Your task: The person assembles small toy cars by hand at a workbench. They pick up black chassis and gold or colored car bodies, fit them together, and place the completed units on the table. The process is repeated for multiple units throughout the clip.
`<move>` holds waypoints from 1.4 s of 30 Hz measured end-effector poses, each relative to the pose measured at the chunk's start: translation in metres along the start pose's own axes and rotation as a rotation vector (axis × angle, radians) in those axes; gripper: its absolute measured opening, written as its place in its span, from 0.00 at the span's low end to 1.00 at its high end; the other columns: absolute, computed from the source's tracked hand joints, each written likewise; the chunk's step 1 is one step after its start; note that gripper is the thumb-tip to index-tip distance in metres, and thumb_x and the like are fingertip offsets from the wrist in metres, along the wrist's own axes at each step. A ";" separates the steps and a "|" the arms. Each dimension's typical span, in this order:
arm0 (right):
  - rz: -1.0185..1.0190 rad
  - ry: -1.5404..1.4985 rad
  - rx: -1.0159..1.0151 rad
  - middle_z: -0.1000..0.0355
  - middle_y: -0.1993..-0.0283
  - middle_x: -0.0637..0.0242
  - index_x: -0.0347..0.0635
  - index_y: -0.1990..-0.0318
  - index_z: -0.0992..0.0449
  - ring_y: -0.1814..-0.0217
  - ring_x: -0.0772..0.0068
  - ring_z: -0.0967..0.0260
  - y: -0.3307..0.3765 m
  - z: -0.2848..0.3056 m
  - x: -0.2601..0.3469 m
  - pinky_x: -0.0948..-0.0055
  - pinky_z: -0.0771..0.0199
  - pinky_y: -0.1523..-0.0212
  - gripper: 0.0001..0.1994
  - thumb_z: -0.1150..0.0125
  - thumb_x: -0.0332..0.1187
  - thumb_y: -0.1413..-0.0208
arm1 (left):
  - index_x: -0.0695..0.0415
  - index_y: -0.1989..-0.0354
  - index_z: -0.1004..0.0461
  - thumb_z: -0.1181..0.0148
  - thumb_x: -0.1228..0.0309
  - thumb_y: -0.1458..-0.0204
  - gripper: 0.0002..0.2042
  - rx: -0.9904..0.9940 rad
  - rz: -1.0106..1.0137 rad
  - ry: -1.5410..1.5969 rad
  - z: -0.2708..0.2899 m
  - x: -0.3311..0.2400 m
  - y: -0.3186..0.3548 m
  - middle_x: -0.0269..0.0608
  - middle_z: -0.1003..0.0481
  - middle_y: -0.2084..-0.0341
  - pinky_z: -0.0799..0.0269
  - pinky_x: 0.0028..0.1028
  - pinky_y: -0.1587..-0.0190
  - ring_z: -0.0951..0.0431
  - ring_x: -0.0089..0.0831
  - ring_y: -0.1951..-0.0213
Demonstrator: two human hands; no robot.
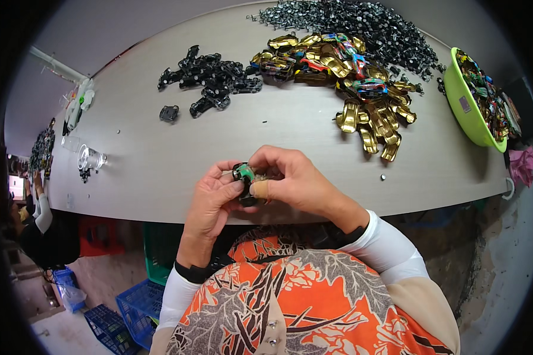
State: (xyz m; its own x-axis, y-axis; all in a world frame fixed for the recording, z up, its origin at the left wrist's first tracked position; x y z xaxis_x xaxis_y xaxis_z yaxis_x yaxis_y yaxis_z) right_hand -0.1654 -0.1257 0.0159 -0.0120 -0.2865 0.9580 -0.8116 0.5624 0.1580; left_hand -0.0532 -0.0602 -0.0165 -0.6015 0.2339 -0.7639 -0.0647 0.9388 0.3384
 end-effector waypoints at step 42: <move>0.371 0.029 -0.167 0.33 0.61 0.70 0.38 0.53 0.36 0.61 0.83 0.36 0.021 0.002 0.028 0.81 0.33 0.61 0.20 0.37 0.24 0.53 | 0.65 0.51 0.32 0.41 0.81 0.55 0.20 0.101 -0.161 0.140 -0.006 -0.009 0.014 0.48 0.27 0.58 0.22 0.33 0.58 0.24 0.35 0.57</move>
State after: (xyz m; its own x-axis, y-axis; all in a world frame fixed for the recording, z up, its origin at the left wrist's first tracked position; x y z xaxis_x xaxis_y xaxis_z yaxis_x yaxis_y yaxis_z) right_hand -0.1841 -0.1232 0.0460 -0.2677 -0.0200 0.9633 -0.6493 0.7424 -0.1650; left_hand -0.0537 -0.0504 -0.0016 -0.6952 0.0479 -0.7172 -0.0929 0.9834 0.1557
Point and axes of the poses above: each hand's wrist, its own y-axis away from the middle knuckle, its own z-axis out of the back of the hand, x = y × z, the point moved 7 cm from there along -y, towards the middle knuckle
